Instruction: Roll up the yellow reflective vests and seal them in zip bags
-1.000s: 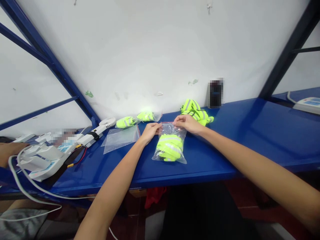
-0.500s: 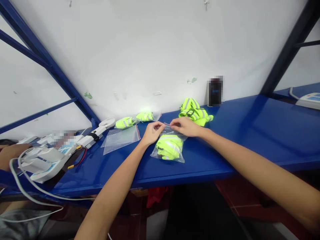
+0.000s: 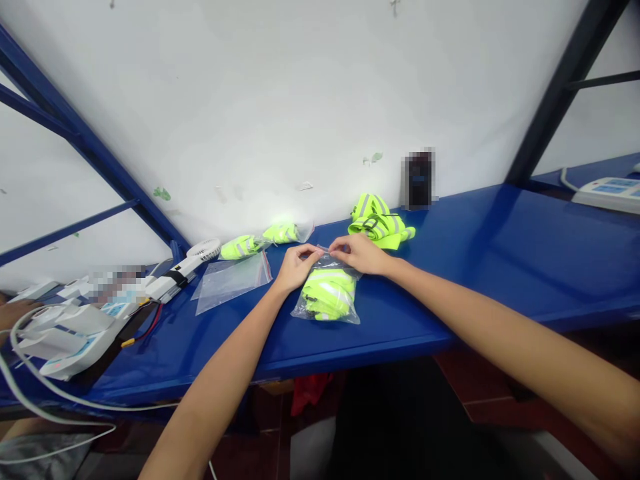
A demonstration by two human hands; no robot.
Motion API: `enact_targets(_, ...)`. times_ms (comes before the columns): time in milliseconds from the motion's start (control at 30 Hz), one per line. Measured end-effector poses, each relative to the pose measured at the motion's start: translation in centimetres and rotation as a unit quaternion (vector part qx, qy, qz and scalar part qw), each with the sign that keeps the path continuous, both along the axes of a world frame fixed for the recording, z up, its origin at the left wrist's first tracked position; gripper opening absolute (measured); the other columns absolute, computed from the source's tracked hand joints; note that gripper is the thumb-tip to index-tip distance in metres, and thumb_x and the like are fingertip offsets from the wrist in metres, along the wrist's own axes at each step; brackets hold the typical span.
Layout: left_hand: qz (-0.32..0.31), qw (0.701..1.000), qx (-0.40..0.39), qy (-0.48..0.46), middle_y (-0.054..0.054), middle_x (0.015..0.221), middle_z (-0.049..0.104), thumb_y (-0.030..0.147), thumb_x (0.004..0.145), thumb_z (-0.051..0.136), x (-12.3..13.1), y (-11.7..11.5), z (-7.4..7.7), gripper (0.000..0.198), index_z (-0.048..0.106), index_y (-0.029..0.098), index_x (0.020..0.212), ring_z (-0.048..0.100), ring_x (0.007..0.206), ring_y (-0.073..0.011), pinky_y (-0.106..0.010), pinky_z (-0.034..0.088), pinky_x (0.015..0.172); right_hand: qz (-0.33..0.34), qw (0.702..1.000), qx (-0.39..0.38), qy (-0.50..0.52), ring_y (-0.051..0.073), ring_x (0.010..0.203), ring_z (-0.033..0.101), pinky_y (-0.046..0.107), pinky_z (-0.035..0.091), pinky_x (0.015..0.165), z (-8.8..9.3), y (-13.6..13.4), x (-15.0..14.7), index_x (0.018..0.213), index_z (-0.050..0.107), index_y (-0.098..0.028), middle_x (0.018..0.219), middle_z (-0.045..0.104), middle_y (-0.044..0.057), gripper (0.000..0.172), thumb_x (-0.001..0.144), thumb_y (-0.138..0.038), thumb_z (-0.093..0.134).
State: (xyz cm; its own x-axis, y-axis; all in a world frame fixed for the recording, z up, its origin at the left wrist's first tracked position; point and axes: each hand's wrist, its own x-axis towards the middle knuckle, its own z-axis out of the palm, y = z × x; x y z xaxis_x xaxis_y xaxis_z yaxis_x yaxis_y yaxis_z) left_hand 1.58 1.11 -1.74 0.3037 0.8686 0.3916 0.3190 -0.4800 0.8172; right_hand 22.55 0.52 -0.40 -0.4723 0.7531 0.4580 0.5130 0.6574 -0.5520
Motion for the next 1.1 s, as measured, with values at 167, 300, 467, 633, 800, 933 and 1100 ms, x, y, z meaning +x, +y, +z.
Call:
enact_targets(167, 0.008, 1.000, 0.000, 0.010, -0.006, 0.087, 0.071, 0.042, 0.082, 0.062, 0.17, -0.09, 0.01, 0.027, 0.066, 0.015, 0.081, 0.063, 0.080, -0.0176, -0.028, 0.047, 0.074, 0.014, 1.000, -0.004, 0.005, 0.016, 0.075, 0.063, 0.026, 0.043, 0.069, 0.14, -0.18, 0.03, 0.094, 0.069, -0.017, 0.087, 0.072, 0.005, 0.018, 0.089, -0.027, 0.054)
enact_targets(300, 0.004, 1.000, 0.003, 0.017, -0.007, 0.090, 0.071, 0.042, 0.082, 0.063, 0.26, -0.04, -0.07, 0.028, 0.068, 0.015, 0.085, 0.063, 0.082, -0.0183, -0.028, 0.047, 0.076, 0.009, 1.000, 0.004, -0.004, 0.016, 0.074, 0.062, 0.025, 0.042, 0.067, 0.09, -0.22, 0.02, 0.094, 0.065, -0.016, 0.086, 0.070, 0.005, 0.016, 0.090, -0.025, 0.053)
enact_targets(467, -0.001, 1.000, -0.001, -0.011, -0.007, 0.091, 0.073, 0.042, 0.081, 0.066, 0.23, 0.23, -0.32, 0.028, 0.071, 0.015, 0.086, 0.064, 0.084, -0.0194, -0.030, 0.048, 0.078, 0.004, 1.000, 0.007, -0.011, 0.016, 0.073, 0.062, 0.026, 0.042, 0.067, 0.07, -0.08, 0.06, 0.093, 0.064, -0.017, 0.086, 0.070, 0.005, 0.013, 0.090, -0.024, 0.054)
enact_targets(633, -0.005, 1.000, -0.003, -0.011, -0.009, 0.092, 0.073, 0.041, 0.078, 0.070, 0.26, 0.13, -0.36, 0.029, 0.072, 0.014, 0.090, 0.066, 0.082, -0.0198, -0.031, 0.049, 0.077, -0.001, 1.000, 0.011, -0.015, 0.016, 0.073, 0.062, 0.026, 0.042, 0.067, 0.12, -0.01, 0.04, 0.091, 0.065, -0.016, 0.083, 0.070, 0.004, 0.012, 0.089, -0.023, 0.055)
enact_targets(800, -0.008, 1.000, 0.023, 0.010, -0.008, 0.088, 0.072, 0.041, 0.081, 0.067, 0.29, 0.09, -0.30, 0.028, 0.070, 0.015, 0.089, 0.065, 0.080, -0.0191, -0.029, 0.049, 0.074, 0.006, 1.000, 0.007, -0.017, 0.015, 0.072, 0.060, 0.026, 0.041, 0.065, -0.18, 0.09, 0.06, 0.094, 0.064, -0.016, 0.085, 0.070, 0.005, 0.013, 0.090, -0.024, 0.054)
enact_targets(933, -0.009, 0.998, 0.053, 0.028, -0.007, 0.089, 0.072, 0.039, 0.082, 0.066, 0.30, 0.06, -0.08, 0.025, 0.070, 0.015, 0.087, 0.065, 0.085, -0.0198, -0.030, 0.049, 0.080, 0.018, 1.000, 0.001, -0.009, 0.015, 0.070, 0.058, 0.026, 0.039, 0.065, -0.09, -0.16, 0.06, 0.097, 0.064, -0.016, 0.084, 0.068, 0.005, 0.018, 0.091, -0.029, 0.054)
enact_targets(1100, -0.005, 0.995, 0.082, 0.052, -0.007, 0.090, 0.071, 0.038, 0.083, 0.064, 0.35, -0.15, 0.18, 0.024, 0.069, 0.016, 0.088, 0.065, 0.088, -0.0205, -0.031, 0.050, 0.082, 0.034, 0.999, 0.022, -0.025, 0.015, 0.072, 0.056, 0.026, 0.037, 0.067, 0.34, -0.54, -0.14, 0.090, 0.065, -0.015, 0.083, 0.067, 0.005, 0.019, 0.093, -0.028, 0.051)
